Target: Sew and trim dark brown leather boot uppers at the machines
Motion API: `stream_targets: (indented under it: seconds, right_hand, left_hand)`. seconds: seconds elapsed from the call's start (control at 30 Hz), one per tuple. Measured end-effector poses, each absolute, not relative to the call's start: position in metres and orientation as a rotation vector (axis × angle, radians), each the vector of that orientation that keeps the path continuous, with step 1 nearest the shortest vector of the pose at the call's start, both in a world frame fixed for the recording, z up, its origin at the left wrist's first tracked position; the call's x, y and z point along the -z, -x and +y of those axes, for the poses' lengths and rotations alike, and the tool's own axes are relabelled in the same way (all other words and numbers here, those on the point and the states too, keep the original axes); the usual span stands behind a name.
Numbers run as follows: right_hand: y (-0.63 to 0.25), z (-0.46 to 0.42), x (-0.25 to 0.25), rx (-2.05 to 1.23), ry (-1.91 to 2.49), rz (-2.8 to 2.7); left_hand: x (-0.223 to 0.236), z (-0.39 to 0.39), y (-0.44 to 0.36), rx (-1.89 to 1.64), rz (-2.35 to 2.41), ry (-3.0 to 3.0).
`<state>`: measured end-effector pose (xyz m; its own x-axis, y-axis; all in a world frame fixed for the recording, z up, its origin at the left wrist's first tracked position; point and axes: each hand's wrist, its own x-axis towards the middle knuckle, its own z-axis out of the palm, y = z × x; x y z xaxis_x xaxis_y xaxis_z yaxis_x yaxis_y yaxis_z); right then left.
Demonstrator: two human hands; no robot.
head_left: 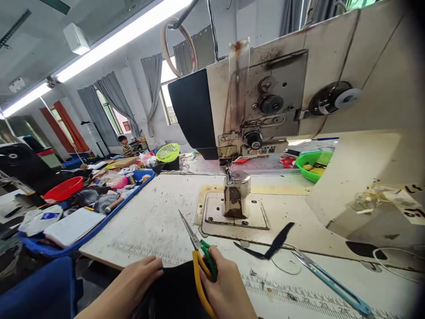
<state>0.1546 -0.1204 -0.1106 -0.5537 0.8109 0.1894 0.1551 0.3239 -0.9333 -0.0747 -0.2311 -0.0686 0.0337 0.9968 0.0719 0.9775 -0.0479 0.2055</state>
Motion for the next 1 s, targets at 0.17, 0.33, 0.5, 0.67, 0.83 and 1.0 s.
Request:
stream_targets:
  seconds: [0.17, 0.33, 0.5, 0.67, 0.83, 1.0]
  right_hand:
    - [-0.169, -0.110, 0.124, -0.721, 1.174, -2.243]
    - [-0.171, -0.115, 0.125, -0.655, 1.223, -2.316]
    - [-0.202, -0.106, 0.106, -0.779, 1.209, -2.257]
    - [-0.290, -0.076, 0.087, -0.446, 1.066, -2.377]
    - [-0.336, -0.064, 0.070, -0.135, 0.784, -2.839]
    - [-0.322, -0.047, 0.063, -0.121, 0.683, -3.000]
  left_hand:
    - [0.061, -0.192, 0.050, -0.222, 2.082, -2.122]
    - [0.065, -0.167, 0.008, -0.325, 1.854, -2.003]
    - [0.090, -0.167, -0.017, -0.685, 1.703, -1.951]
    - [0.100, -0.174, -0.005, -0.777, 1.580, -2.116]
    - [0.102, -0.172, -0.002, -0.723, 1.486, -2.216]
    - [0.097, -0.167, -0.007, -0.734, 1.477, -2.047]
